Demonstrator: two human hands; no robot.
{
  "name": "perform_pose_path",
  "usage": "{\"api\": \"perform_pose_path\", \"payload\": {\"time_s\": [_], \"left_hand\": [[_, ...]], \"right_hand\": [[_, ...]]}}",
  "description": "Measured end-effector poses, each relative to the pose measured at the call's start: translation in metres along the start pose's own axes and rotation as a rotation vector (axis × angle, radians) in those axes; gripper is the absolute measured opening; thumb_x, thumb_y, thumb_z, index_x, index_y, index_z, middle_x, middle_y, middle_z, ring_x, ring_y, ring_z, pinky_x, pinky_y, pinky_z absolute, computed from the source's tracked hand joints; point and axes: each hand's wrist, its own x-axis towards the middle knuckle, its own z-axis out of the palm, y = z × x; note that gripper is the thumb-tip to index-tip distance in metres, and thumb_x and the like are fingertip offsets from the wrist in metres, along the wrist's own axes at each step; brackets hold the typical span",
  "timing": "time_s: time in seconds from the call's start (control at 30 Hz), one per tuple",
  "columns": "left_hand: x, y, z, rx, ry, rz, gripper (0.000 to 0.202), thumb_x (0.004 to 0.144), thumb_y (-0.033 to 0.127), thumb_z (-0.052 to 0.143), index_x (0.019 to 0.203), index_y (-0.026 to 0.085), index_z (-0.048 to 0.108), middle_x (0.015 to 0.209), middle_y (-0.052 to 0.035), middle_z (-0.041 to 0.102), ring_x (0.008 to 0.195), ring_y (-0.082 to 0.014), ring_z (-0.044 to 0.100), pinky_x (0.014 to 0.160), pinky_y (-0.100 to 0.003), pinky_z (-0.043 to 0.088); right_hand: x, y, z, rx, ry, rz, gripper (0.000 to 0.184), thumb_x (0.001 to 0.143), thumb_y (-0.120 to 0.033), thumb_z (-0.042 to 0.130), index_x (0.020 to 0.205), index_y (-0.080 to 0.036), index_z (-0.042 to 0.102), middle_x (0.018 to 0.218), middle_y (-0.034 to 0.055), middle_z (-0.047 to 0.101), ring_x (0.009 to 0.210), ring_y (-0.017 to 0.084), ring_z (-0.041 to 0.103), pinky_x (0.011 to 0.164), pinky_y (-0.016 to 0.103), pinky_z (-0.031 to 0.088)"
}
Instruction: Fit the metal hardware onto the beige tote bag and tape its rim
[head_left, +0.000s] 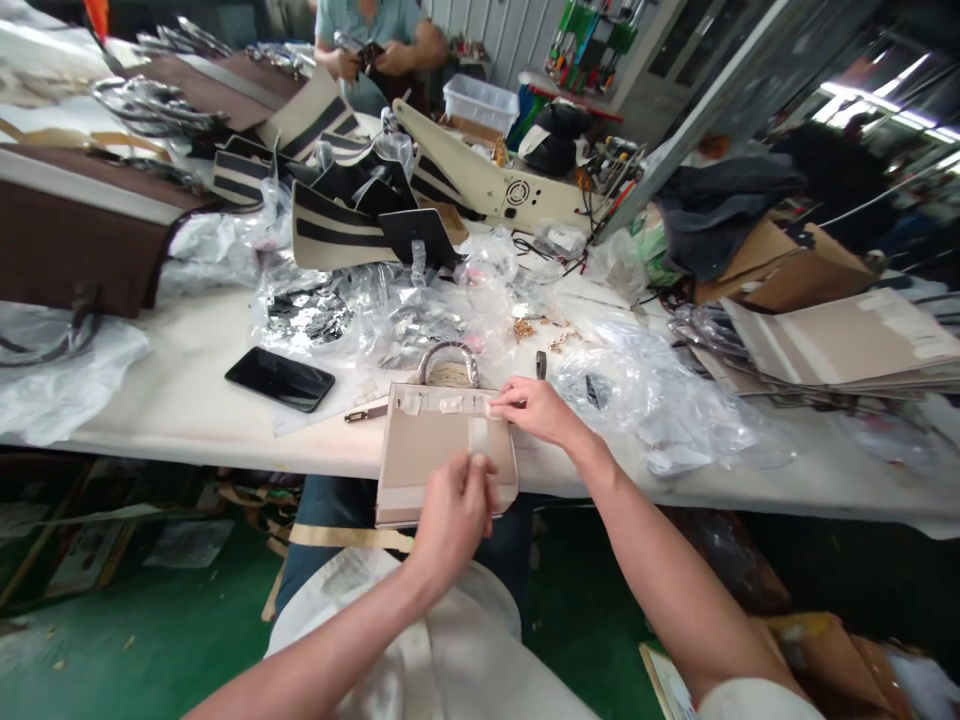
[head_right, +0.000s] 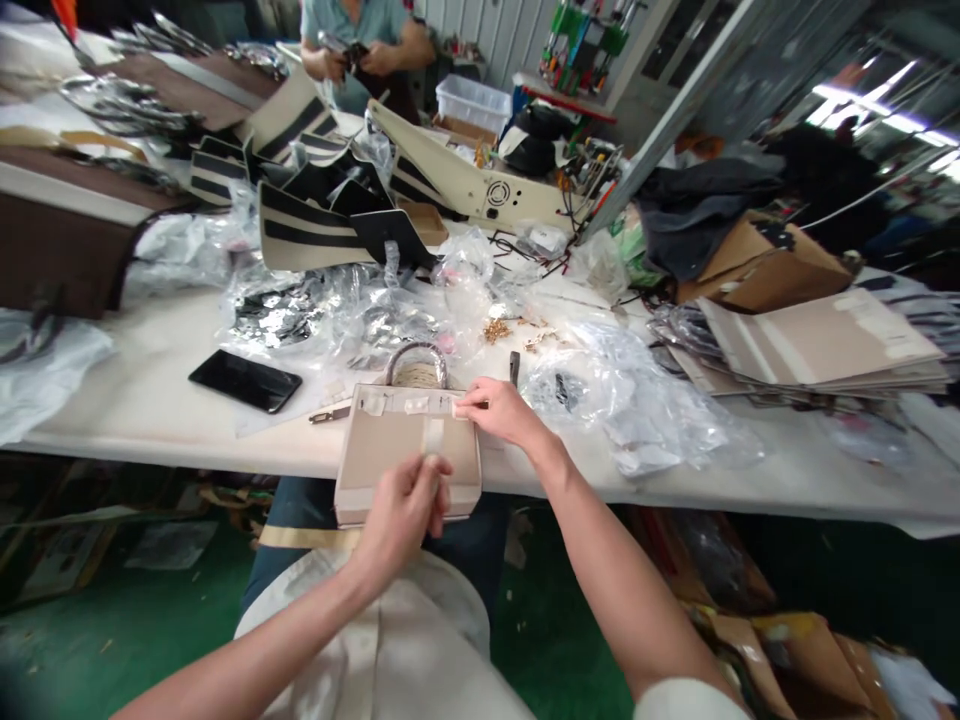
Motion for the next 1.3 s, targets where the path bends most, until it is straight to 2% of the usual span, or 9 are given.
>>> {"api": "perform_pose_path", "payload": {"time_s": [0.13, 0.23, 0.43, 0.6, 0.8, 0.93, 1.1, 1.2, 1.3], "left_hand": [[0.006, 0.011, -0.07, 0.199, 0.251, 0.169, 0.038, 0.112, 0.055, 0.055, 0.104, 0.02, 0.069, 0.071, 0.0002, 0.065, 0.057, -0.0153, 0.053, 0.054, -0.025, 0.04], [0.006, 0.016, -0.111, 0.279, 0.397, 0.19, 0.038, 0.11, 0.056, 0.058, 0.106, 0.02, 0.071, 0.073, 0.0002, 0.065, 0.06, -0.0166, 0.054, 0.056, -0.026, 0.043], [0.005, 0.001, -0.16, 0.358, 0.524, 0.192, 0.051, 0.103, 0.069, 0.068, 0.085, 0.021, 0.066, 0.065, 0.001, 0.061, 0.058, -0.0174, 0.055, 0.056, -0.026, 0.044], [0.022, -0.007, -0.16, 0.426, 0.504, 0.215, 0.056, 0.096, 0.076, 0.072, 0.085, 0.021, 0.069, 0.068, -0.0016, 0.065, 0.064, -0.0224, 0.061, 0.058, -0.03, 0.046], [0.051, 0.002, -0.128, 0.486, 0.487, 0.295, 0.054, 0.093, 0.073, 0.073, 0.106, 0.021, 0.079, 0.083, -0.0045, 0.079, 0.083, -0.0293, 0.073, 0.076, -0.034, 0.053], [0.061, -0.005, -0.129, 0.543, 0.521, 0.309, 0.049, 0.093, 0.07, 0.071, 0.105, 0.023, 0.076, 0.078, -0.0034, 0.075, 0.079, -0.0292, 0.072, 0.076, -0.035, 0.051], [0.065, -0.016, -0.139, 0.536, 0.549, 0.234, 0.054, 0.087, 0.074, 0.074, 0.106, 0.023, 0.071, 0.072, -0.0002, 0.069, 0.074, -0.0277, 0.069, 0.072, -0.034, 0.048], [0.069, -0.015, -0.137, 0.532, 0.537, 0.229, 0.055, 0.084, 0.074, 0.074, 0.105, 0.024, 0.069, 0.069, 0.0025, 0.063, 0.071, -0.0258, 0.066, 0.072, -0.034, 0.047], [0.076, -0.011, -0.136, 0.537, 0.527, 0.21, 0.059, 0.08, 0.076, 0.073, 0.105, 0.023, 0.068, 0.07, 0.0018, 0.063, 0.073, -0.0278, 0.068, 0.073, -0.036, 0.049]], "right_hand": [[0.015, 0.012, 0.004, 0.204, 0.026, 0.189, 0.036, 0.072, -0.043, 0.098, 0.097, -0.019, 0.087, 0.08, 0.0005, 0.073, 0.067, 0.016, 0.063, 0.058, 0.026, 0.049], [0.018, 0.013, 0.006, 0.259, 0.046, 0.229, 0.036, 0.08, -0.051, 0.091, 0.096, -0.019, 0.086, 0.071, 0.0005, 0.072, 0.056, 0.015, 0.058, 0.052, 0.025, 0.044], [-0.021, -0.006, 0.009, 0.055, 0.568, 0.269, 0.041, 0.095, -0.06, 0.076, 0.095, -0.02, 0.085, 0.09, 0.0095, 0.083, 0.079, 0.024, 0.072, 0.069, 0.032, 0.052], [-0.046, -0.022, 0.032, -0.059, 0.469, 0.476, 0.041, 0.087, -0.065, 0.085, 0.077, -0.025, 0.079, 0.082, 0.0052, 0.082, 0.076, 0.025, 0.074, 0.069, 0.033, 0.047], [-0.029, -0.016, 0.044, 0.082, 0.455, 0.549, 0.037, 0.083, -0.058, 0.085, 0.074, -0.023, 0.078, 0.079, 0.0032, 0.08, 0.08, 0.024, 0.074, 0.069, 0.031, 0.045], [-0.03, -0.026, 0.043, -0.061, 0.455, 0.635, 0.033, 0.087, -0.057, 0.084, 0.078, -0.025, 0.079, 0.086, 0.002, 0.082, 0.082, 0.024, 0.074, 0.068, 0.032, 0.041], [-0.038, -0.039, 0.047, -0.061, 0.485, 0.649, 0.034, 0.08, -0.058, 0.091, 0.09, -0.027, 0.081, 0.095, 0.002, 0.083, 0.087, 0.024, 0.074, 0.07, 0.032, 0.041], [-0.038, -0.036, 0.048, -0.03, 0.487, 0.635, 0.033, 0.077, -0.054, 0.09, 0.08, -0.024, 0.077, 0.084, 0.0018, 0.078, 0.081, 0.023, 0.069, 0.069, 0.032, 0.039], [-0.035, -0.027, 0.05, 0.109, 0.466, 0.511, 0.041, 0.081, -0.054, 0.083, 0.067, -0.022, 0.062, 0.067, -0.0014, 0.062, 0.07, 0.019, 0.057, 0.065, 0.031, 0.035]]}}
